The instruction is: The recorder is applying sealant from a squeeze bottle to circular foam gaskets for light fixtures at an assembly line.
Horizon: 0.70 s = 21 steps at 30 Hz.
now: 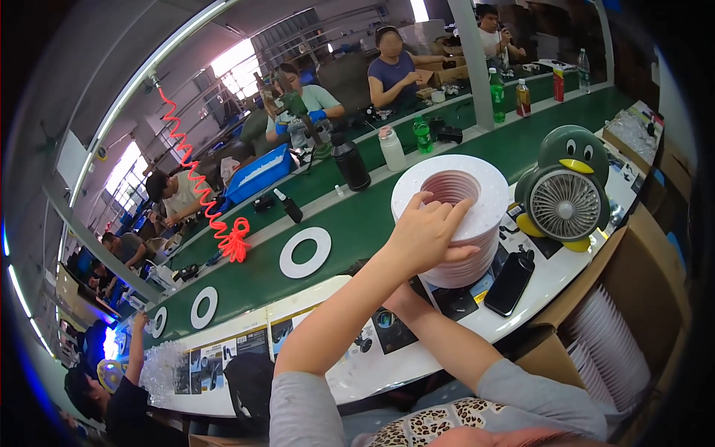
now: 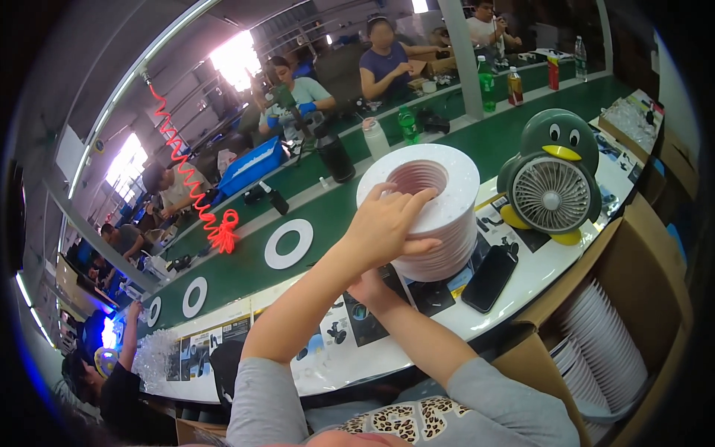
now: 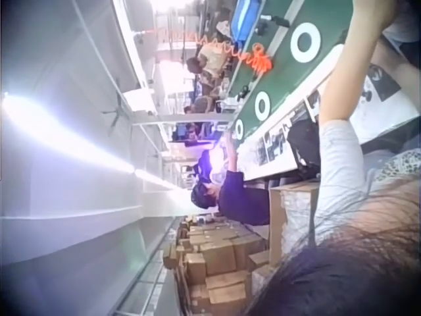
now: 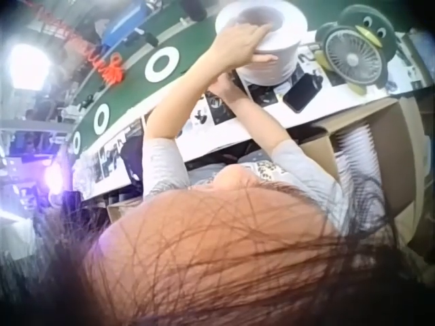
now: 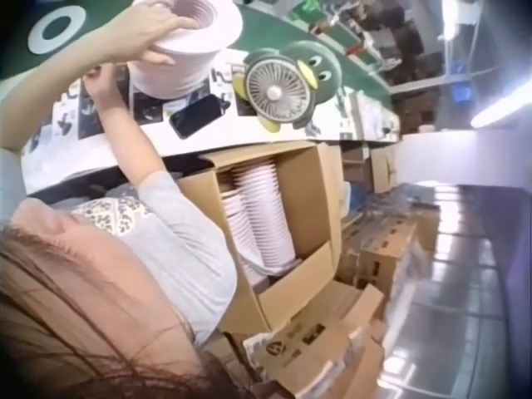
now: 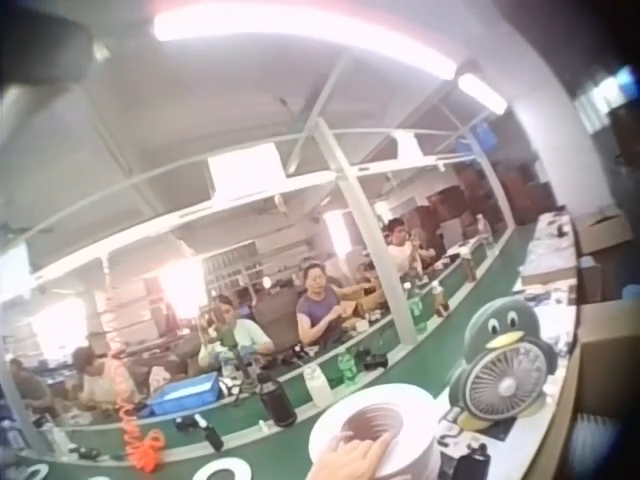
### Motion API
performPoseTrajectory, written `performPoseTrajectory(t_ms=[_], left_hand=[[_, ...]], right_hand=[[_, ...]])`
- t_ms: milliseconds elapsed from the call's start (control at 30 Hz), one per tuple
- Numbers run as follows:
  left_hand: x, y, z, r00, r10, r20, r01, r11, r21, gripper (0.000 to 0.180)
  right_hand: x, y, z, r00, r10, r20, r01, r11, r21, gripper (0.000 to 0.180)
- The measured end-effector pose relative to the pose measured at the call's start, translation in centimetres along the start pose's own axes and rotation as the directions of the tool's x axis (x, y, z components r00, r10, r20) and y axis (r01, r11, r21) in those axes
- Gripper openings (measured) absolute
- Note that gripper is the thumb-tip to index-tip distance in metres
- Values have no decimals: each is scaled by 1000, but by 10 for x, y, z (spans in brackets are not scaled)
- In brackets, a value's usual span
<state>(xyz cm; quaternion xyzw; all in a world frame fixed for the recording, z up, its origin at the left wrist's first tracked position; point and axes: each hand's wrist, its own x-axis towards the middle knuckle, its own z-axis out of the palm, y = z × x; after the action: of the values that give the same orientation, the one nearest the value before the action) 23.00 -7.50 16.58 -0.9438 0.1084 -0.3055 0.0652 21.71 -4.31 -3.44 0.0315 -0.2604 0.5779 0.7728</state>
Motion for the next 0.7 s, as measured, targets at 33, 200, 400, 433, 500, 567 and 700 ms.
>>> performPoseTrajectory(t_ms=[33, 200, 400, 433, 500, 567, 700], left_hand=[[1, 0, -1, 1000, -2, 0, 2, 1000, 0, 70], [6, 3, -6, 1000, -1, -12, 1, 1000, 6, 66], [7, 3, -7, 999, 24, -32, -22, 997, 67, 64], [8, 4, -8, 999, 24, -33, -21, 998, 66, 64], [9, 3, -8, 999, 19, -28, -17, 998, 63, 64], [6, 1, -10, 1000, 16, -14, -15, 998, 65, 64], [10, 3, -13, 1000, 13, 6, -13, 998, 61, 64]], right_hand=[[0, -1, 3, 1000, 11, -16, -11, 1000, -4, 43], [0, -1, -1, 998, 16, -53, -18, 999, -26, 46], [1, 2, -5, 993, 44, -106, -45, 999, -5, 45], [2, 2, -8, 992, 46, -120, -46, 999, 6, 44], [4, 4, -8, 978, 62, -198, -58, 998, 22, 42], [6, 7, -7, 959, 82, -273, -74, 996, 41, 41], [7, 10, -39, 961, 106, -256, -75, 989, 128, 41]])
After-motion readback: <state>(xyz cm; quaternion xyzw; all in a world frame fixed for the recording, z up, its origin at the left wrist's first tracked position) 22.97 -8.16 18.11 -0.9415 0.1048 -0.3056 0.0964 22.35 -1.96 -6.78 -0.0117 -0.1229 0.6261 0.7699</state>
